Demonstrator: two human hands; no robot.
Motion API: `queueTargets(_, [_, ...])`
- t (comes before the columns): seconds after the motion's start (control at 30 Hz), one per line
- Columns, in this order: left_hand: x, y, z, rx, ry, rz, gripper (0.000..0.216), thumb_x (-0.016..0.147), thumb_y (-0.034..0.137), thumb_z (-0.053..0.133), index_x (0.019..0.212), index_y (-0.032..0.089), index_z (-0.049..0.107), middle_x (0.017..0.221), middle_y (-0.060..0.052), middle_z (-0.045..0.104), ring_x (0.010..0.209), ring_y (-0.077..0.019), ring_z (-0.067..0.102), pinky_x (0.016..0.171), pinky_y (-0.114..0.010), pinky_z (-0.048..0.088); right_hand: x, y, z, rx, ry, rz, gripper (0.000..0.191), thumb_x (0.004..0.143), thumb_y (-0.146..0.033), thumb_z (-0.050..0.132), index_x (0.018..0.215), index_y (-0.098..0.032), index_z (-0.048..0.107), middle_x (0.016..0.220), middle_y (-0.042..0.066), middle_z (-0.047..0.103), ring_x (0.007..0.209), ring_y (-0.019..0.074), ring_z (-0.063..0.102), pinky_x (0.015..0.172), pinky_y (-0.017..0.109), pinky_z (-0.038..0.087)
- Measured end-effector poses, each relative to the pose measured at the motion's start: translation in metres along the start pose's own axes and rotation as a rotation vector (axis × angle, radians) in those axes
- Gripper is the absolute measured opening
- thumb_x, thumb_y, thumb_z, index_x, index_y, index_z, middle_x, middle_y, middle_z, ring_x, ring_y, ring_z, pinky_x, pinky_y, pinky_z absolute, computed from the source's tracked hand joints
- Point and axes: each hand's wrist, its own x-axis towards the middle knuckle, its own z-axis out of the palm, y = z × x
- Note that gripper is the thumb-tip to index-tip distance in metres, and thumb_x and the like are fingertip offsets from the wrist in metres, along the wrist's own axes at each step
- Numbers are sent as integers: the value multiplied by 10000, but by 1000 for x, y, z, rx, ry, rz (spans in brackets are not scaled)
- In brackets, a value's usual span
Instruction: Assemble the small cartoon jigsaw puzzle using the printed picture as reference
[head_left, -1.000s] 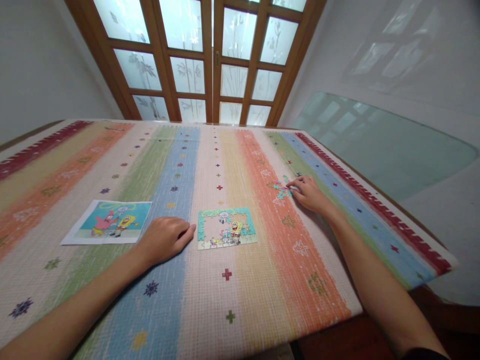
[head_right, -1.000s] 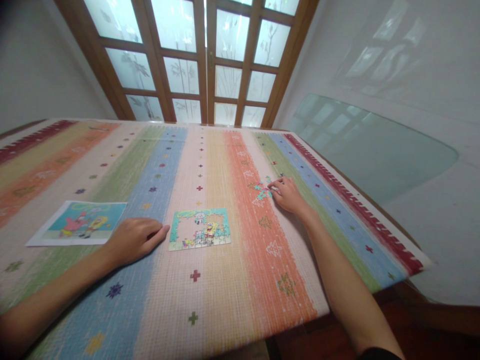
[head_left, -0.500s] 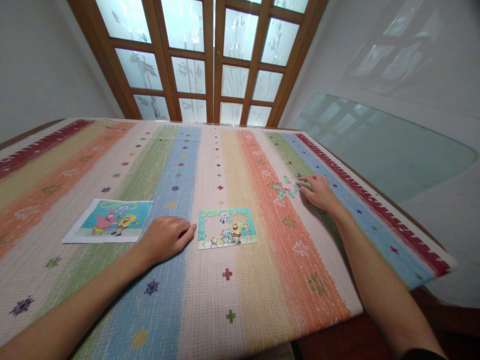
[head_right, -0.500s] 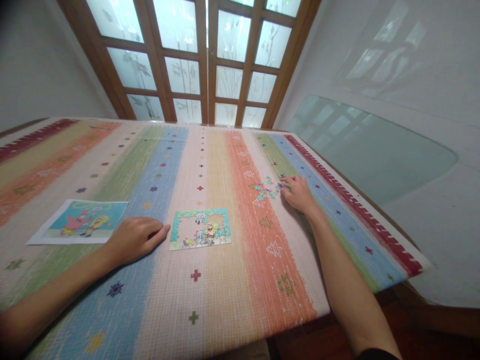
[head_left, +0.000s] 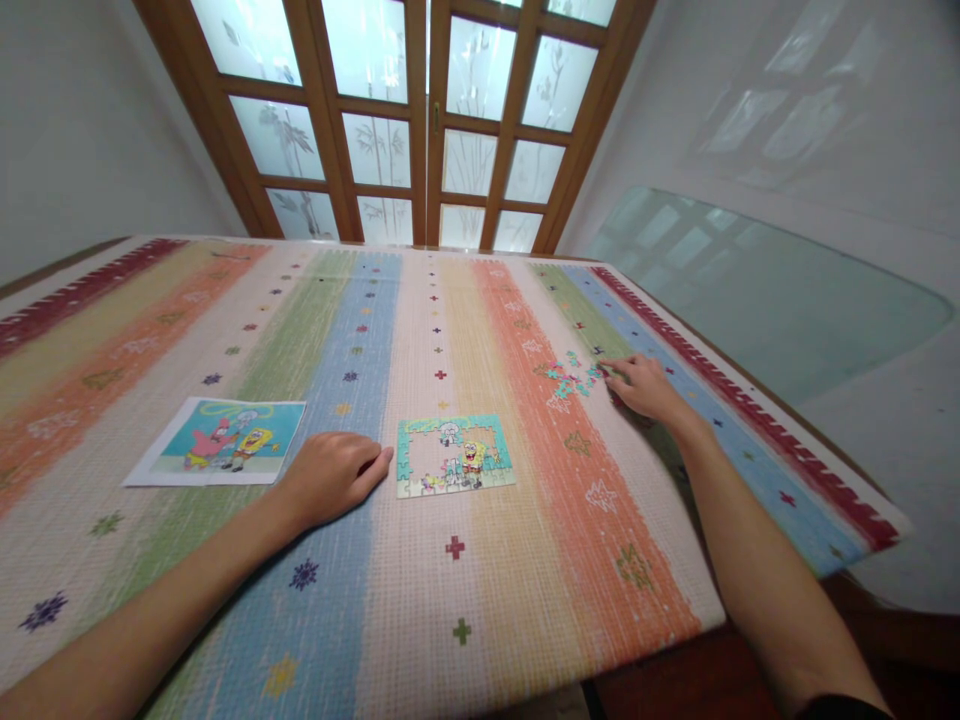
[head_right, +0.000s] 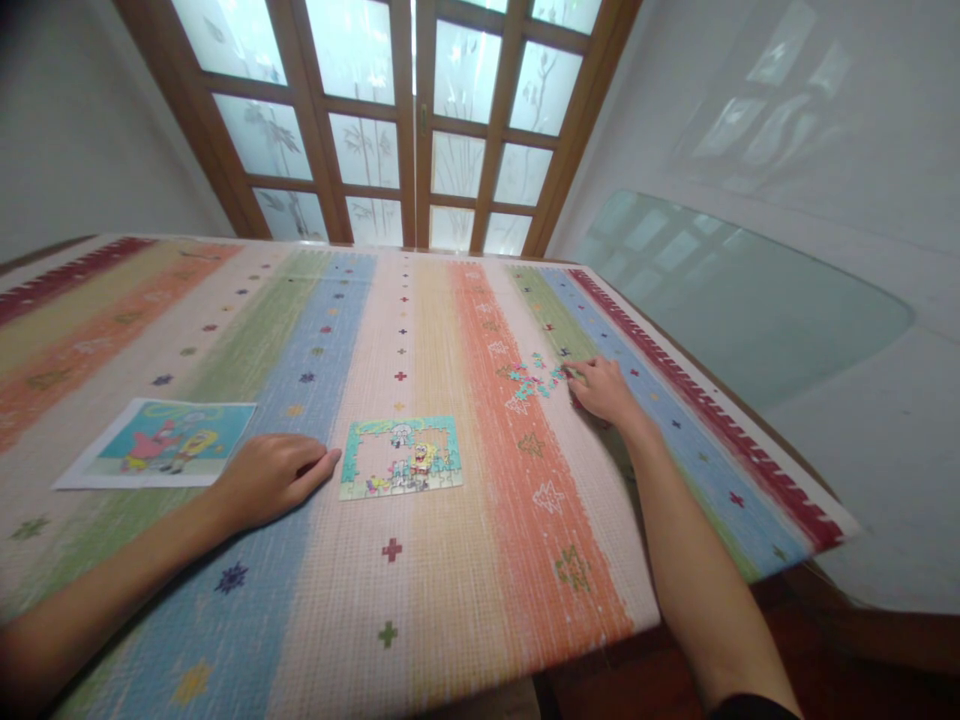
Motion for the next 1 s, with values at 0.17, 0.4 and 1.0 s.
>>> queueTargets(0.17, [0, 0, 1, 21, 2, 6, 530, 1027, 375, 352, 574, 188, 553, 540, -41, 578, 510, -162, 499, 557, -305, 286, 0, -1, 0, 8, -29, -9, 364, 911, -341, 486, 1128, -217, 751, 1029, 157, 703, 1047, 352, 616, 971, 554, 450])
queueTargets(0.4, [0, 1, 0, -27, 6, -10, 527, 1021, 384, 363, 567, 191, 551, 536, -36, 570, 509, -159, 495, 557, -300, 296, 0, -2, -3, 51, -49, -31, 353, 913, -364, 508, 1143, -232, 741, 1027, 147, 697, 1041, 350, 617, 978, 554, 449])
queueTargets(1.0, [-1, 0, 0, 6, 11, 3, 529, 1021, 378, 356, 564, 191, 548, 529, -40, 577, 501, -161, 494, 549, -307, 288, -1, -6, -14, 108, -17, -67, 297, 863, -462, 564, 852, -230, 749, 880, 124, 697, 883, 313, 642, 858, 481, 522])
